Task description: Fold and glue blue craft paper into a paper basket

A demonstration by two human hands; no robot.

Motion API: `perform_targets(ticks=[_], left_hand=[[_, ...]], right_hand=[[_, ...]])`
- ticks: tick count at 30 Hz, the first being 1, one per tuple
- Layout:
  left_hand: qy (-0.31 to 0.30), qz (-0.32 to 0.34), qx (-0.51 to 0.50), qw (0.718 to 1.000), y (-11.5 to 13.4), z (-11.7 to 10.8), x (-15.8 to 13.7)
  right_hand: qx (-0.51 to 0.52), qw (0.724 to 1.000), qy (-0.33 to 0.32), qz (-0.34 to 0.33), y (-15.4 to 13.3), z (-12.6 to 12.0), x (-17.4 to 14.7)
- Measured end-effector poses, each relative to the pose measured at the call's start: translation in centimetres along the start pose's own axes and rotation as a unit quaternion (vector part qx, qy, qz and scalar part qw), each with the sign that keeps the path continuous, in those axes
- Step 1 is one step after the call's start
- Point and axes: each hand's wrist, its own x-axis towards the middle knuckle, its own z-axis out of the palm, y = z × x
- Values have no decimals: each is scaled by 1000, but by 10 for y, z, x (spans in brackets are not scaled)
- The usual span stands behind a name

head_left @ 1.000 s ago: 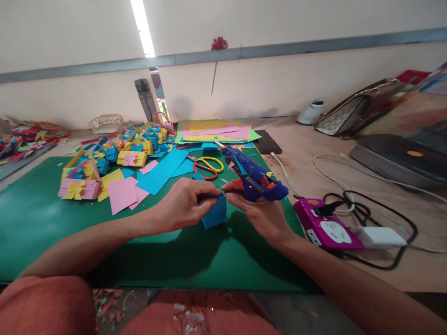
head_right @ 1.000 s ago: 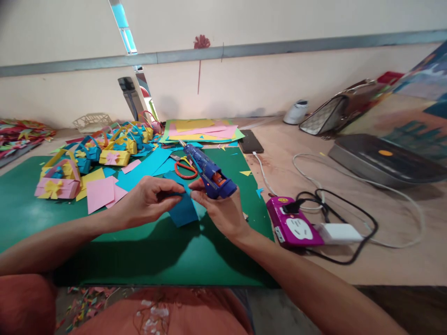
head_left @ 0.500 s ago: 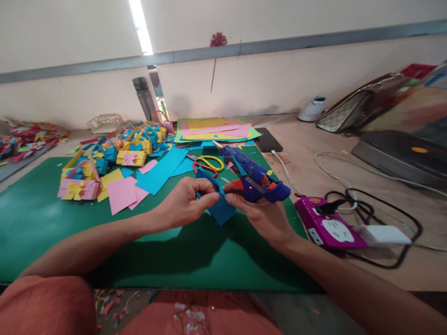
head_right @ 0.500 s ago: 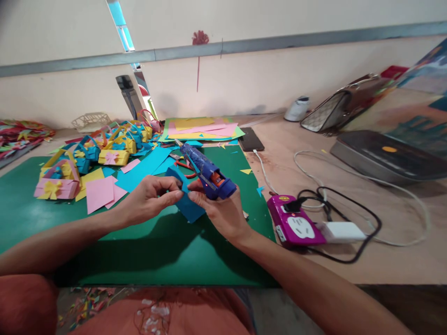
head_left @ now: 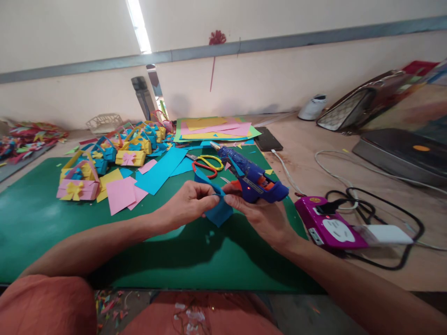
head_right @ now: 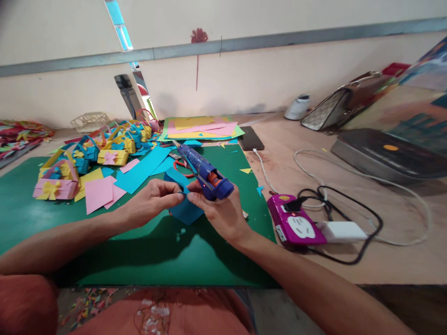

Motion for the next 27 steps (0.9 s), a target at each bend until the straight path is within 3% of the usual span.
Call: perform_targets(ticks=[5,10,14,23,27], left_hand=[[16,10,59,998,0,3,-1],[64,147,170,972,-3,7,-3],[56,214,219,951,-6,8,-3],[58,249,300,919,-12,11,-4],[42,218,244,944,-9,10,-5]], right_hand=[[-4,1000,2,-3,2,0,1],[-4,1000,3,6,2,0,1],[-1,1000,-2,12,2,0,2],[28,999,-3,18,5,2,2],[-6,1000,-8,4,4,1,2]])
